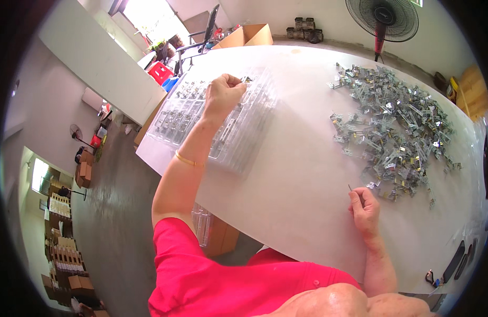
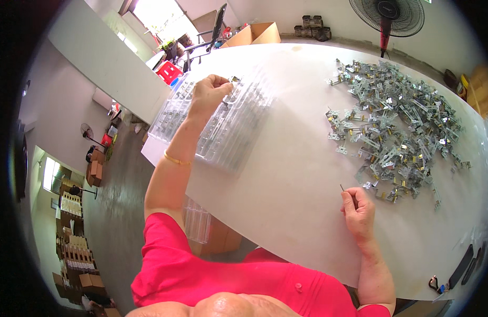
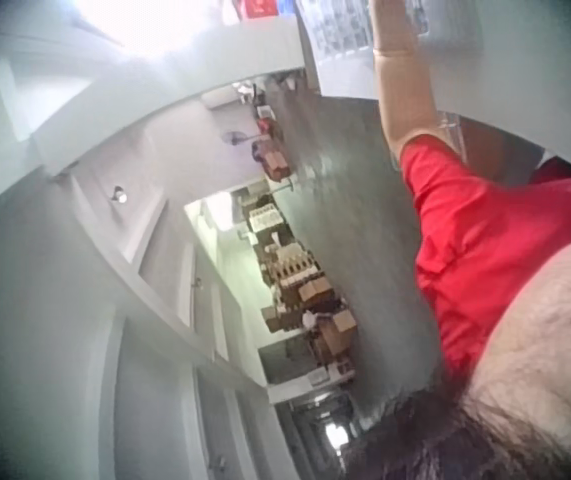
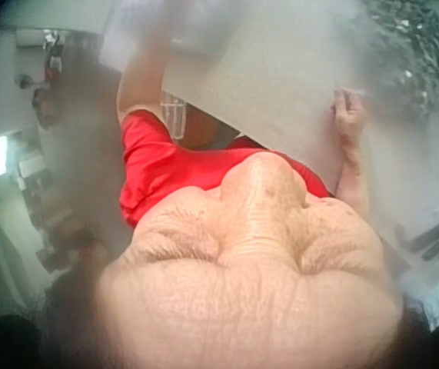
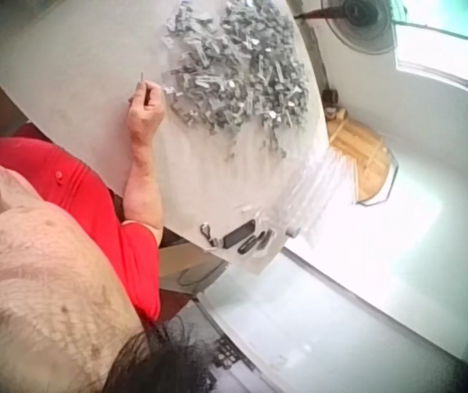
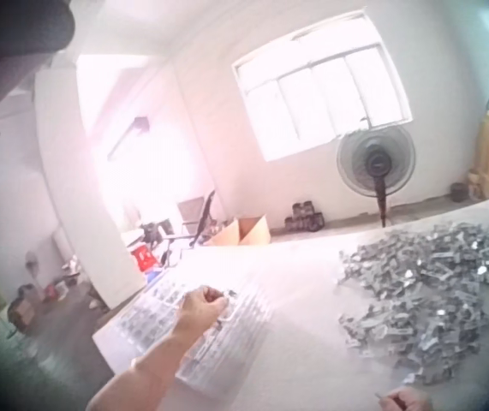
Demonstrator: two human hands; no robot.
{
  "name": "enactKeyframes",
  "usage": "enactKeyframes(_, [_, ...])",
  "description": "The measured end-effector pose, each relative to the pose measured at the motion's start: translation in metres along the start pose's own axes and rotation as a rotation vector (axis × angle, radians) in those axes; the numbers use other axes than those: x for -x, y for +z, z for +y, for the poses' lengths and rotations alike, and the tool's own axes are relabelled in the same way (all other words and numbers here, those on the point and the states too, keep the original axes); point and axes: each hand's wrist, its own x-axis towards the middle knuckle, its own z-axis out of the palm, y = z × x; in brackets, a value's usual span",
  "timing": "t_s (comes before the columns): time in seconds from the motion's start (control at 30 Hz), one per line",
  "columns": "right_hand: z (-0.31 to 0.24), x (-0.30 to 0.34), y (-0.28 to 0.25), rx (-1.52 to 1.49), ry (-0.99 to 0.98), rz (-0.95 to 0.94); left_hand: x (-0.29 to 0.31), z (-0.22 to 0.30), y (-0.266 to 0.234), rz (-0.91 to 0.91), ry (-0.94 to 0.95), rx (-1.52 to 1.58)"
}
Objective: The person assembles small metal components by fitting pins into metal brackets by hand, placing the assembled parts into compartments of a clear plastic tray.
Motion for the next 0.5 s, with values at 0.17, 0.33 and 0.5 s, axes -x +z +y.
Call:
enactKeyframes(0.17, [-0.001,0.000,0.003,0.042,-0.006,-0.014,-0.053,-0.034,0.022,0.006,0.034,-0.163])
enactKeyframes(0.33, [-0.002,0.001,0.003,0.031,0.008,0.005,-0.062,-0.023,0.040,-0.059,0.030,-0.304])
enactKeyframes(0.5, [-0.003,0.001,0.004,0.047,-0.001,0.010,-0.069,-0.031,0.047,-0.036,0.037,-0.356])
